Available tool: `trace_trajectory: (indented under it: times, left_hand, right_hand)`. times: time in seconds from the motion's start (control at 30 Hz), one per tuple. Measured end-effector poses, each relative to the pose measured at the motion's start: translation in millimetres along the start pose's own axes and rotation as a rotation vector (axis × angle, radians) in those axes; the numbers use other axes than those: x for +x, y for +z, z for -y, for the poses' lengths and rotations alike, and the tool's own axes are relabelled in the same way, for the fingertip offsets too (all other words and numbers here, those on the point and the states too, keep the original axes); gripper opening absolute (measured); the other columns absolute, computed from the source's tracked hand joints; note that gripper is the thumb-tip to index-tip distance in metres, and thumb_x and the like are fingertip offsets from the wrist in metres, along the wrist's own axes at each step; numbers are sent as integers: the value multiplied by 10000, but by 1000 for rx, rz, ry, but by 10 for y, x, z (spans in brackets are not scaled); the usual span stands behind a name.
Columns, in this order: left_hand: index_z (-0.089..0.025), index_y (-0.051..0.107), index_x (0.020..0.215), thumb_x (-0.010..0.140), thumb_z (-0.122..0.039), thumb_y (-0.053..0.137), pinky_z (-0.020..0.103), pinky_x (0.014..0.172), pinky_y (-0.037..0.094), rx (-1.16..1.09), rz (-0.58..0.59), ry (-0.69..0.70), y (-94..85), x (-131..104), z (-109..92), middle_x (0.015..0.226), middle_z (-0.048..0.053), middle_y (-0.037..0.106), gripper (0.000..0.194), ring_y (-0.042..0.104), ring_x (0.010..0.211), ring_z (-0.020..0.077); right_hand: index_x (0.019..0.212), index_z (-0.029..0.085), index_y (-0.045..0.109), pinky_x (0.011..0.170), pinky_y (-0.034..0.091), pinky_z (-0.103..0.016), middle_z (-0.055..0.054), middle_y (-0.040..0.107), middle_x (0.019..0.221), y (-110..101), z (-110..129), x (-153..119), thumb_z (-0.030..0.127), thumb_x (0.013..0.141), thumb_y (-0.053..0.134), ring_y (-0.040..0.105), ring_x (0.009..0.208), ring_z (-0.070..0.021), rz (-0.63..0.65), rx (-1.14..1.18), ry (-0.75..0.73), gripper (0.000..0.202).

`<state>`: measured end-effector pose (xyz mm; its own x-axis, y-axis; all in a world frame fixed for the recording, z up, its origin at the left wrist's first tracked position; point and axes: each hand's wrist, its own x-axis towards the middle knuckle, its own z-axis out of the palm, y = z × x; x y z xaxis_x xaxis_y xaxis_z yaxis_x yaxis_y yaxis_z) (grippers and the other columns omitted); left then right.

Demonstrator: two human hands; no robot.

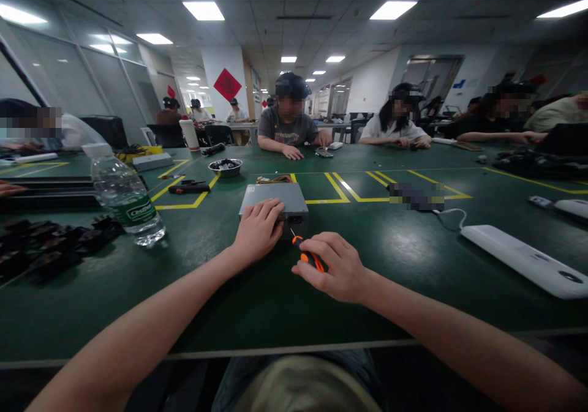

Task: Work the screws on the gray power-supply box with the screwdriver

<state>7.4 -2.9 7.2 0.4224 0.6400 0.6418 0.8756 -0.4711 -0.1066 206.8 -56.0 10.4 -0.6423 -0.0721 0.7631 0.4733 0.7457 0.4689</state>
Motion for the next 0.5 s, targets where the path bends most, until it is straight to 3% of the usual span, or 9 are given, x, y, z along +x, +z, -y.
trace_trajectory:
  times: [0.23,0.5]
  left_hand:
    - [-198,475,1216,867,-273,430,406,917,358,-18,-4,-4,9,3,-1,1284,80,511,360,451,1166,249]
    - [-187,469,1216,863,-270,436,400,929,350,-6,0,3,12,1,2,1289,79,508,364,442,1174,245]
  right_hand:
    - [995,161,464,769,525,-325,-94,569,980,-6,4,10,117,751,567,543,933,-188,-15,40,-11,268]
    - [965,206,495,765,529,-295,-63,572,956,1,12,9,145,777,564,563,946,-165,-3,13,-14,209]
